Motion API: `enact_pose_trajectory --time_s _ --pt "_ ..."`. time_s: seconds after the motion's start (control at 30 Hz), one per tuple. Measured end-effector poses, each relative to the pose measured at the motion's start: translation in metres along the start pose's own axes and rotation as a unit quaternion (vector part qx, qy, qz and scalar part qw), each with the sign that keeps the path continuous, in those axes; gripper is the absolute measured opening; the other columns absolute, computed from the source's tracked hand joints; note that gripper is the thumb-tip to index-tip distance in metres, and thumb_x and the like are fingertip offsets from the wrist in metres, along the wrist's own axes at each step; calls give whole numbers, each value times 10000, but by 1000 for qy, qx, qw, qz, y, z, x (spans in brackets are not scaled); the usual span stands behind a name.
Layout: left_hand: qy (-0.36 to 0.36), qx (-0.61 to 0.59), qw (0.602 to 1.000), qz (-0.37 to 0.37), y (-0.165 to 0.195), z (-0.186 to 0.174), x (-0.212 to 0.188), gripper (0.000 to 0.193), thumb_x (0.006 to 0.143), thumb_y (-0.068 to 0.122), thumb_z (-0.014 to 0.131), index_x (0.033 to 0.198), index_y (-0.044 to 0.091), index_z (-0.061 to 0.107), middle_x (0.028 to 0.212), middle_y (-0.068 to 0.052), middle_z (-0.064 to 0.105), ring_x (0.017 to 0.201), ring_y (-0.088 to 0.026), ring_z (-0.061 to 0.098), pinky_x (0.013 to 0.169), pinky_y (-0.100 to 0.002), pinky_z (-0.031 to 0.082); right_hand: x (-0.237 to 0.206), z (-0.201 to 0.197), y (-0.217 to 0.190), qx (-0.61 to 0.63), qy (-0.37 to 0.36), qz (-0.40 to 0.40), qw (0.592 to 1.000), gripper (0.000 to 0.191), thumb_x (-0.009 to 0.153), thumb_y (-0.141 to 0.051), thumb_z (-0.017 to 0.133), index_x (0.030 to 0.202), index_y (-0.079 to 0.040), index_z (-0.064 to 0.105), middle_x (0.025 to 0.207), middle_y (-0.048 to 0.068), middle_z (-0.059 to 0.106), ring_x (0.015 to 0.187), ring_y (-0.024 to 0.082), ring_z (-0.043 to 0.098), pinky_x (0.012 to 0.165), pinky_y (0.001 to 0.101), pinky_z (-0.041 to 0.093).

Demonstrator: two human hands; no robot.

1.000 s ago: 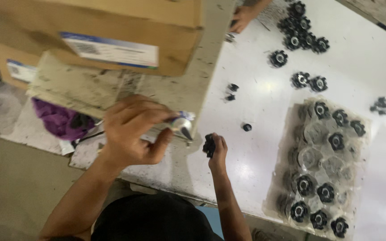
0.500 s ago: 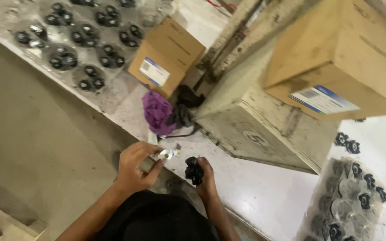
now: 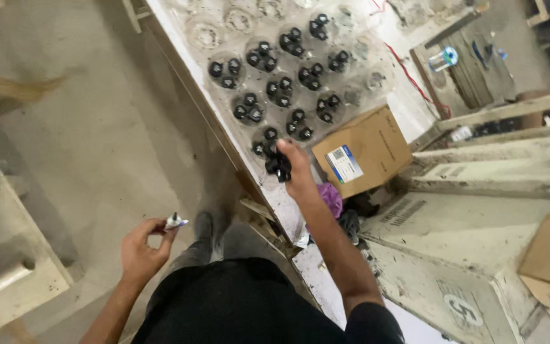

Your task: The person picks black plastic socket-like components one at a time from a tray, squeezes adhesive from a small tube onto each part, and places the treated part back into the tray, repeating this across many parts. At one point they move a filled tray aside and continue with another tray of parts.

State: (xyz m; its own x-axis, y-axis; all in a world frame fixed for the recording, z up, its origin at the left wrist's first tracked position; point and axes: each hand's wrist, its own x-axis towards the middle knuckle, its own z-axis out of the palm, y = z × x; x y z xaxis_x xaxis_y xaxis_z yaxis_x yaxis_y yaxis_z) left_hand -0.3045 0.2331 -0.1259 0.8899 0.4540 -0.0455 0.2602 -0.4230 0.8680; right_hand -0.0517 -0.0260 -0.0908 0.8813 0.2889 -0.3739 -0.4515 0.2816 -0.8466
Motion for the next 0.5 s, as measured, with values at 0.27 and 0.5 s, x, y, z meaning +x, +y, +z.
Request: enact_pose_trajectory --time_s 0.27,0.5 --pt "136 97 955 -246 -69 -65 -55 328 926 251 804 1135 7 736 936 -128 764 863 -197 747 800 -327 564 198 166 -52 -136 -77 11 988 382 815 -412 781 971 -73 703 802 -3 666 687 145 646 596 318 514" --pt "257 -20 910 -326 -110 -71 -86 365 966 188 785 1162 -100 674 923 -200 732 850 -218 704 790 -310 555 301 223 -45 -529 26 -91 843 560 747 -607 785 838 -56 745 746 95 738 706 225 700 695 359 528"
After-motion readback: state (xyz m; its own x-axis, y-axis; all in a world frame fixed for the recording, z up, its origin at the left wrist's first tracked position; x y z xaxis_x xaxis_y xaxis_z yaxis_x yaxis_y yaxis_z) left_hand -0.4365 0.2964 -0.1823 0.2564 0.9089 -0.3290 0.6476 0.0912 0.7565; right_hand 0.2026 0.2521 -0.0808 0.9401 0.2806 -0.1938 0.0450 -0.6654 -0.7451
